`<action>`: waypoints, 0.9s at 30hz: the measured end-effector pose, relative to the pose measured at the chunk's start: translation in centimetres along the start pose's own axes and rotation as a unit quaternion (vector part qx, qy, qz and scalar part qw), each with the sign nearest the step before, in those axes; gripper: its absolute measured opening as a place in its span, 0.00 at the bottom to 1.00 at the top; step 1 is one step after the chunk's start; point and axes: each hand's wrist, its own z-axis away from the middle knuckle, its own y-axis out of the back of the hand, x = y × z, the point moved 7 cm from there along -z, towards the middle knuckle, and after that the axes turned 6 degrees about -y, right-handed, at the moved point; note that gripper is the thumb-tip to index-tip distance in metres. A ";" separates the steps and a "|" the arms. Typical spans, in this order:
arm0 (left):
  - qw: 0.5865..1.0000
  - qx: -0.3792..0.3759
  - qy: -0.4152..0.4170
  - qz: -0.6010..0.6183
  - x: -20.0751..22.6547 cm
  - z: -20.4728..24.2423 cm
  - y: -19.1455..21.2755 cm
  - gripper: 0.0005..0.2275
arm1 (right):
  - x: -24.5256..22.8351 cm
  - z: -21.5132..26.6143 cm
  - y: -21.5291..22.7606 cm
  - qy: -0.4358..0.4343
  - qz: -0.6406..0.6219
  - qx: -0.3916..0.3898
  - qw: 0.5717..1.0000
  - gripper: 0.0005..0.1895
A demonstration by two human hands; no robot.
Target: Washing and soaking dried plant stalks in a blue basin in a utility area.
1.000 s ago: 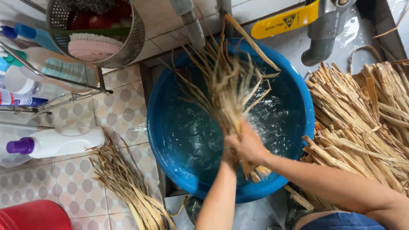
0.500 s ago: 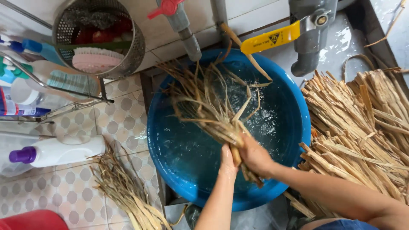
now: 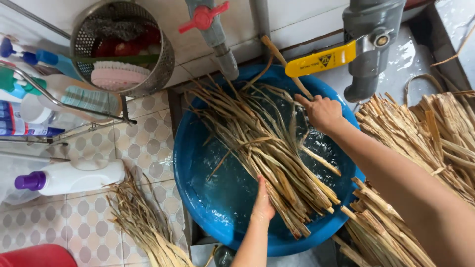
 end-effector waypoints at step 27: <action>0.992 0.091 -0.030 -0.083 0.7 3.0 0.7 0.43 | -3.4 9.0 10.8 0.080 -0.139 -0.014 0.987 0.07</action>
